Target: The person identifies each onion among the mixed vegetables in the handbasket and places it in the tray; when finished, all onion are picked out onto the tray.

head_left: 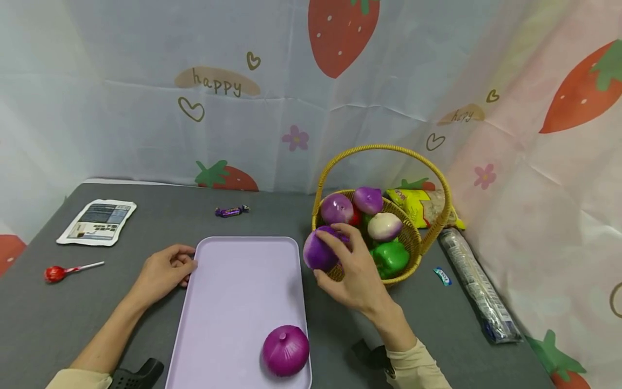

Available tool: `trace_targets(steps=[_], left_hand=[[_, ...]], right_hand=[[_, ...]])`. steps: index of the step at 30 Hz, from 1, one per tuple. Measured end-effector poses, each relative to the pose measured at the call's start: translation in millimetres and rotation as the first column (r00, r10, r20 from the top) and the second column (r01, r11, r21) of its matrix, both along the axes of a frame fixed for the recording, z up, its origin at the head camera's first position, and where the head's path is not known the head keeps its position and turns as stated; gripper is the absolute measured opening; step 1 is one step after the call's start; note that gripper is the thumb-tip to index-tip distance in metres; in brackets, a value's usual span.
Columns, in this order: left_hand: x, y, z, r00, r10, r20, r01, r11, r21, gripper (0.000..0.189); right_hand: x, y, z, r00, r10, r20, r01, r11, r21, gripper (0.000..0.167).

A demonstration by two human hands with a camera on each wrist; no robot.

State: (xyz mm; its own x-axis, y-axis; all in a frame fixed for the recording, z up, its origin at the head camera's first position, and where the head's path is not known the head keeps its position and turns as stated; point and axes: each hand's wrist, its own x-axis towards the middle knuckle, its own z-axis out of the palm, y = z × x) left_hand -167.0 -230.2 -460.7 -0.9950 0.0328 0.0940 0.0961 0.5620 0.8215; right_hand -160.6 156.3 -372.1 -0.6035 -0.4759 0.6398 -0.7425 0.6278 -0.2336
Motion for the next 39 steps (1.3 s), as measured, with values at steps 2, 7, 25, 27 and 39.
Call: trace_targets(steps=[2,7,25,27,39], left_hand=[[0.0,0.2,0.1,1.0,0.002,-0.001,-0.002,1.0,-0.001,0.034],[-0.2,0.1,-1.5,1.0,0.001,0.001,-0.001,1.0,-0.009,0.033],[-3.2,1.6,-0.2,1.0,-0.005,0.001,0.005,1.0,-0.006,0.032],[-3.1,1.4,-0.2,1.0,-0.003,0.006,0.003,1.0,-0.012,0.032],[-0.1,1.3,-0.5,1.0,-0.007,0.008,0.007,1.0,0.003,0.033]], right_hand=[[5.8,-8.5,-2.5,0.998,0.056,0.01,-0.056,0.995,0.08,0.067],[14.0,-22.3,-13.7,0.979,0.123,0.162,-0.159,0.96,0.231,0.065],[17.7,-28.7,-29.2,0.89,0.167,0.425,-0.345,0.855,0.387,0.057],[18.3,-28.2,-28.6,0.884,0.16,0.439,-0.351,0.847,0.4,0.056],[22.3,-28.0,-22.9,0.871,0.106,0.479,-0.341,0.833,0.437,0.055]])
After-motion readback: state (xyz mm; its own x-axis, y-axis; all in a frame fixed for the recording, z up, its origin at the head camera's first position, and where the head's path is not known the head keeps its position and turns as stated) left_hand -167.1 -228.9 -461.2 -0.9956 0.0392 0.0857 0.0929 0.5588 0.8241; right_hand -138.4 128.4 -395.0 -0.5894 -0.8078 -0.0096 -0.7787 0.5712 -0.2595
